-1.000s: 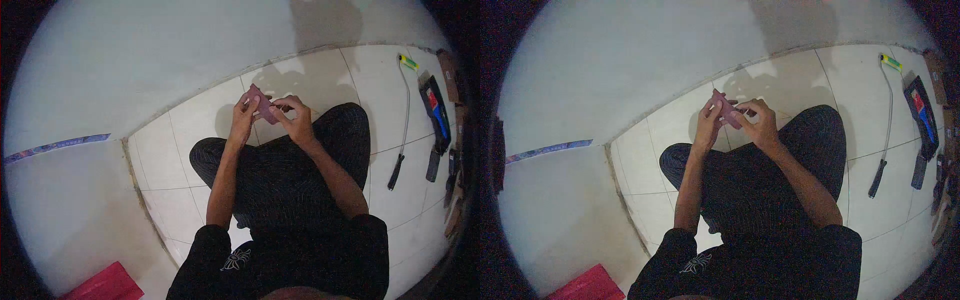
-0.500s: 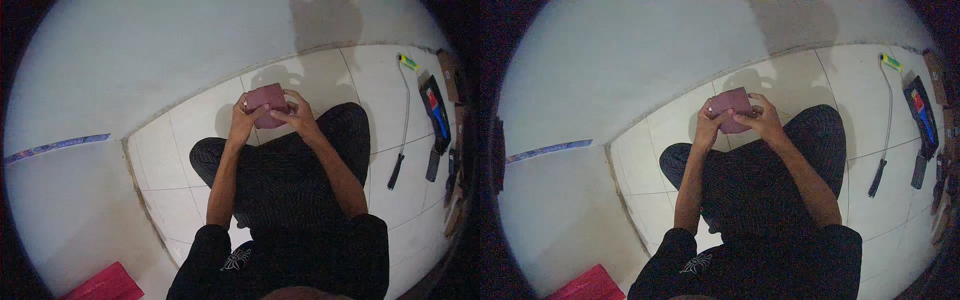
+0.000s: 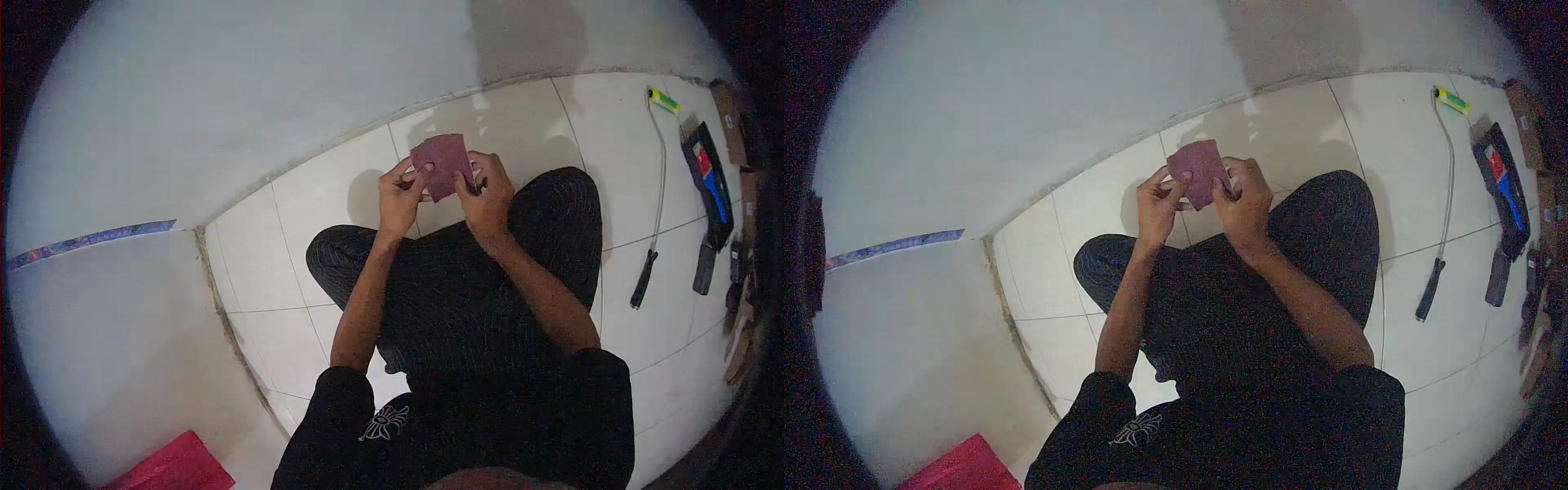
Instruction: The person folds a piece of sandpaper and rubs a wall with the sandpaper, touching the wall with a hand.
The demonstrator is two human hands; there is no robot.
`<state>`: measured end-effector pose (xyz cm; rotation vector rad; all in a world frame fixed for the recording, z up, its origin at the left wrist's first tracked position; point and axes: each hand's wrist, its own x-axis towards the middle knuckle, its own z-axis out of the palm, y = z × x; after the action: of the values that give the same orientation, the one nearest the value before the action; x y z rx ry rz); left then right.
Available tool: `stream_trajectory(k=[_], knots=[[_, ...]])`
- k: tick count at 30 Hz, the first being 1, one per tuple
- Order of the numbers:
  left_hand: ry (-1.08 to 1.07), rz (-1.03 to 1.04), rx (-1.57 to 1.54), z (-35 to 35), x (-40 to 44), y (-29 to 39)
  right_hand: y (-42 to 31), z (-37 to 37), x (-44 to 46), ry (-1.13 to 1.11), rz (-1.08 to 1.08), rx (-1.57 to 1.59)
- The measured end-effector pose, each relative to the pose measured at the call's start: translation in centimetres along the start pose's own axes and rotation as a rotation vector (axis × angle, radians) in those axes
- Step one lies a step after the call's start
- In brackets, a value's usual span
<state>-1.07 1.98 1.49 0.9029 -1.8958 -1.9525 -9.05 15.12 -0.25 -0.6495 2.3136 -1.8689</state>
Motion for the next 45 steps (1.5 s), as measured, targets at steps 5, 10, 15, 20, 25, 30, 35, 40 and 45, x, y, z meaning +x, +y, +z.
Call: stream_trajectory(k=[5,10,15,20,25,30,35,40,45], knots=[[-0.043,0.023,-0.022,0.0,-0.3,0.4,-0.2,0.1,-0.2,-0.020,-0.322,-0.078],[-0.108,0.021,-0.087,-0.2,-0.6,0.5,0.4,0.2,-0.6,-0.049,-0.406,-0.169],[-0.141,0.013,-0.135,-0.2,-0.8,0.6,-0.7,0.0,-0.6,-0.126,-0.422,-0.203],[-0.117,0.006,-0.046,-0.3,-0.7,0.5,-0.8,0.1,-0.6,-0.234,-0.460,-0.340],[-0.090,-0.001,-0.015,-0.7,-0.5,-0.3,-0.9,0.2,-0.8,-0.252,-0.412,-0.329],[-0.003,0.009,0.032,0.0,-0.7,0.3,-0.6,-0.1,-0.3,-0.280,-0.401,-0.229],[0.015,0.156,0.072,0.0,-0.3,0.3,-0.7,-0.8,0.6,-0.295,-0.469,-0.125],[-0.073,0.189,0.453,0.0,-0.5,-0.1,0.2,0.1,0.9,-0.197,0.035,0.345],[-0.178,0.328,0.369,0.6,-0.4,-0.5,1.0,-0.9,2.0,-0.313,0.264,0.368]])
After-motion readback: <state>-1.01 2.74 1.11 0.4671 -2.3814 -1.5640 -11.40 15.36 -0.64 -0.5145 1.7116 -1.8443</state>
